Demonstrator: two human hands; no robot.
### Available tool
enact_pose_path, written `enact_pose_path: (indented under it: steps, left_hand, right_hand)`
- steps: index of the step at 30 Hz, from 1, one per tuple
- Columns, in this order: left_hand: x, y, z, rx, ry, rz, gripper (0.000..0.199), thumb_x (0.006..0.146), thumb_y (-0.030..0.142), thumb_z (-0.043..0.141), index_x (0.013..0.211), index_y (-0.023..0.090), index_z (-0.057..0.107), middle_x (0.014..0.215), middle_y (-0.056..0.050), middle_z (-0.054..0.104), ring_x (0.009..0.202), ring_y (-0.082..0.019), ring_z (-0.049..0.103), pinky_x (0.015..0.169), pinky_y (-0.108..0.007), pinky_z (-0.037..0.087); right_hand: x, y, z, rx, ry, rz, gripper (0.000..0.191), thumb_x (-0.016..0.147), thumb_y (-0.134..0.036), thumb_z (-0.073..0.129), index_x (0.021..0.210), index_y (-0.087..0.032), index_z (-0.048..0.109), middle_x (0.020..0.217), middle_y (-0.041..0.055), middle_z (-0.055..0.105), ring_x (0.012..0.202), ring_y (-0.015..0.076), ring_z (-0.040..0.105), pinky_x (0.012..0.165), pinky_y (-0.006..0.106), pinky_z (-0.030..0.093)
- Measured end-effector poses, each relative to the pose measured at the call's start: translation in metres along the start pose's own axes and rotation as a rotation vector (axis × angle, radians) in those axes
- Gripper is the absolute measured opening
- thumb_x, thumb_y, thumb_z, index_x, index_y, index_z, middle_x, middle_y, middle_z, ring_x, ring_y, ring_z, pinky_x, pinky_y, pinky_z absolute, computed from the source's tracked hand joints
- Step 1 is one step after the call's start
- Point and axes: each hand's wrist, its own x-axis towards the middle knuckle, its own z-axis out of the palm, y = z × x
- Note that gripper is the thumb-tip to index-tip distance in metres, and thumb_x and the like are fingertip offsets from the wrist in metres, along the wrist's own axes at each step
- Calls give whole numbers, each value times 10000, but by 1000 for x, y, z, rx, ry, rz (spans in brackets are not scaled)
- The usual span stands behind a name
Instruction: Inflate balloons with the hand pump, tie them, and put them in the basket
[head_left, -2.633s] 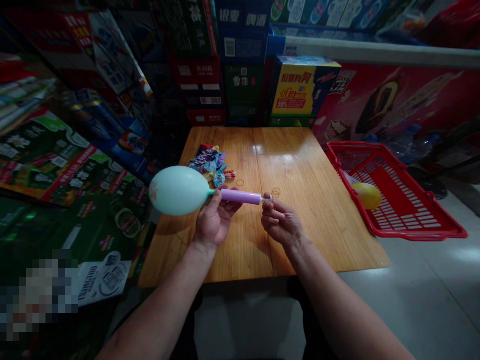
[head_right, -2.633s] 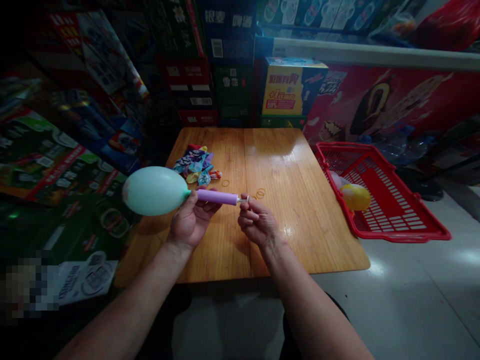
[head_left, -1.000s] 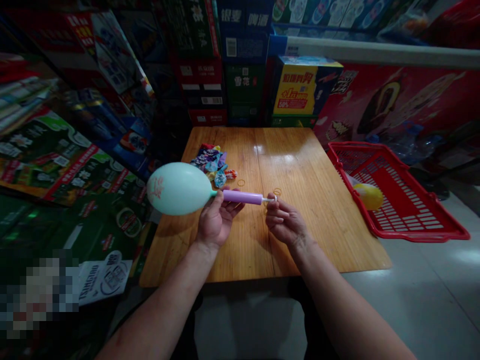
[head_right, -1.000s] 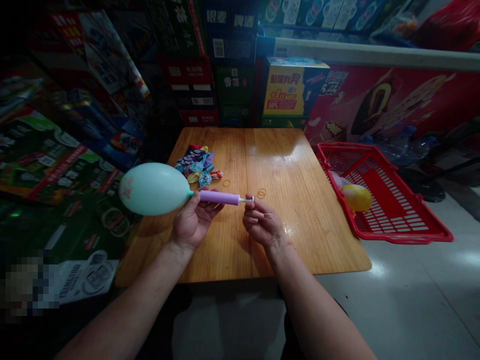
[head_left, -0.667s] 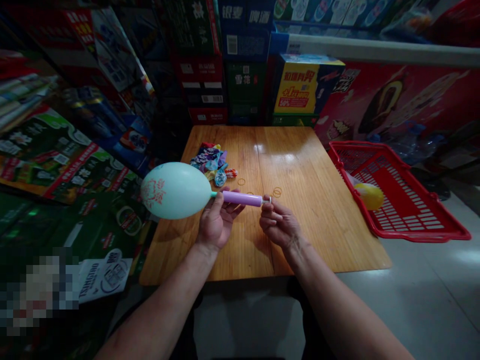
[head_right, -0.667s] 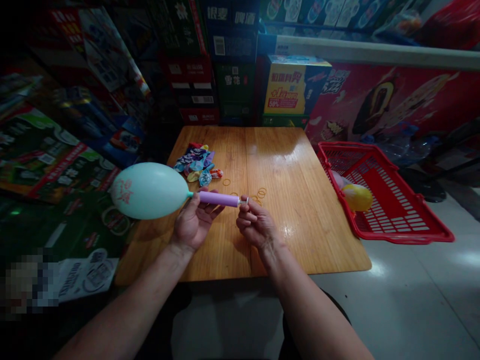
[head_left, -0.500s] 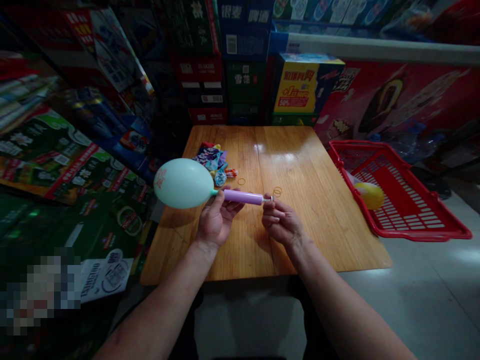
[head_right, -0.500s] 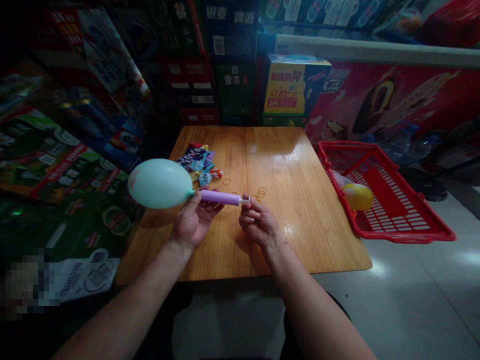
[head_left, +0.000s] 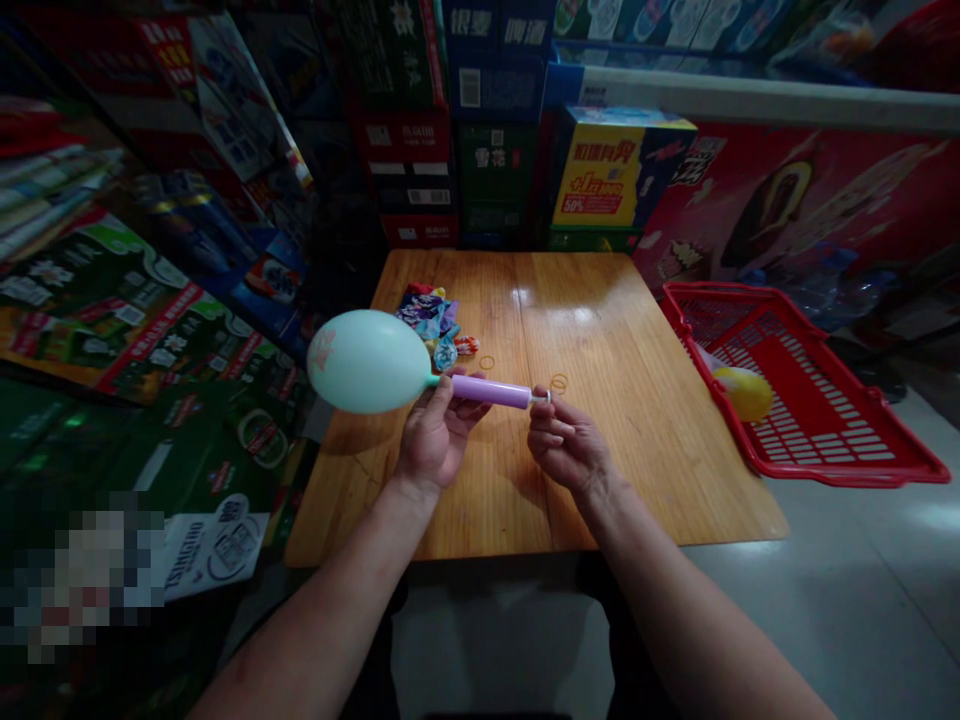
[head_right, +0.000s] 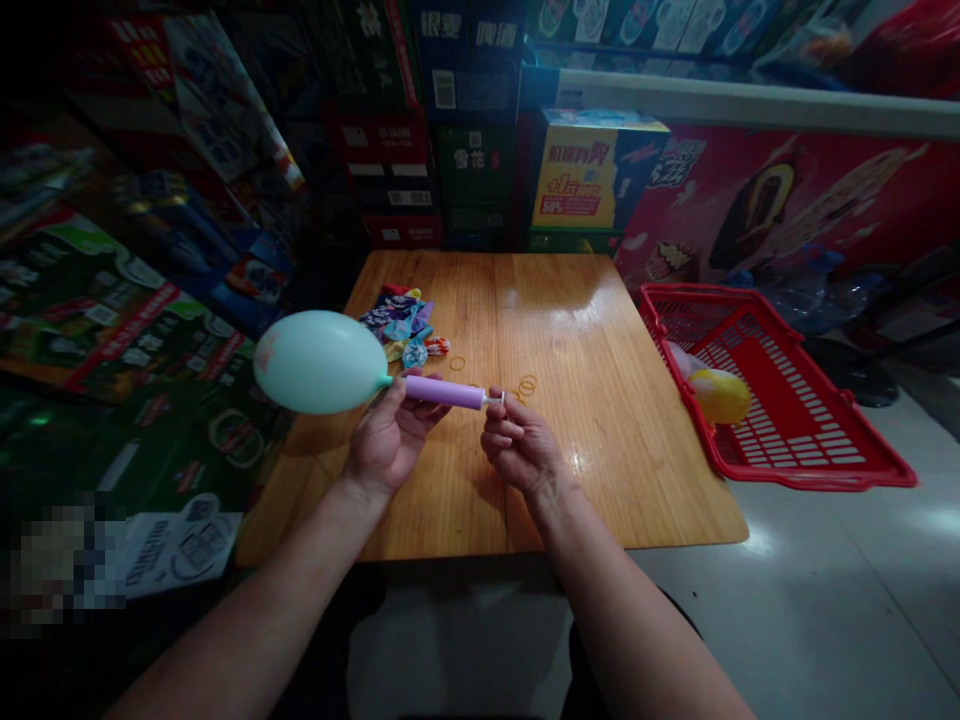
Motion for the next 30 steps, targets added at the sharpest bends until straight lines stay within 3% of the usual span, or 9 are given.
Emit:
enact_pose_path:
  steps: [5,13,21,27,30]
  left_hand:
    - [9,16,-9,0,45,74,289,886,399,686,1095,199,678,1115,-106,739,1074,-250,689,988,-459,503]
    - [-7,-9,4,-21,28,0,279,896,392,681,1105,209,665,1143,-94,732,1077,-246,686,979,-463,501]
    - [12,12,-8,-25,41,71,308,895,400,675,1128,199,674,1121,-102,739,1071,-250,691,992,-470,503]
    - [-1,-10,1,-44,29,-39,273,926,378,641,1146,218,660,1159,-96,727,1082,-246,682,977,-495,510]
    - [1,-12,2,-47,23,-55,254,917,369,652,1107,201,672,1135,-96,736,1075,-239,688,998,-470,500]
  right_hand:
    - [-6,-20,-1,-48,-29,-75,159,1012,-131,462,970,-153,613,674,-57,621,370,-13,368,403,95,349]
    - [8,10,-3,2,-3,-19,158,1020,-162,471,978,-130,619,676,-37,632,366,-9,369,403,113,355]
    - [-3,-23,-3,-20,-68,-93,138,995,-111,480,970,-165,605,677,-62,632,378,-16,397,409,93,355]
    - [7,3,3,0,6,-38,139,1012,-164,483,978,-130,614,663,-46,621,371,-8,382,403,124,360]
    - [7,4,2,9,19,-24,135,1009,-163,489,979,-130,616,673,-42,623,371,-11,371,401,117,353]
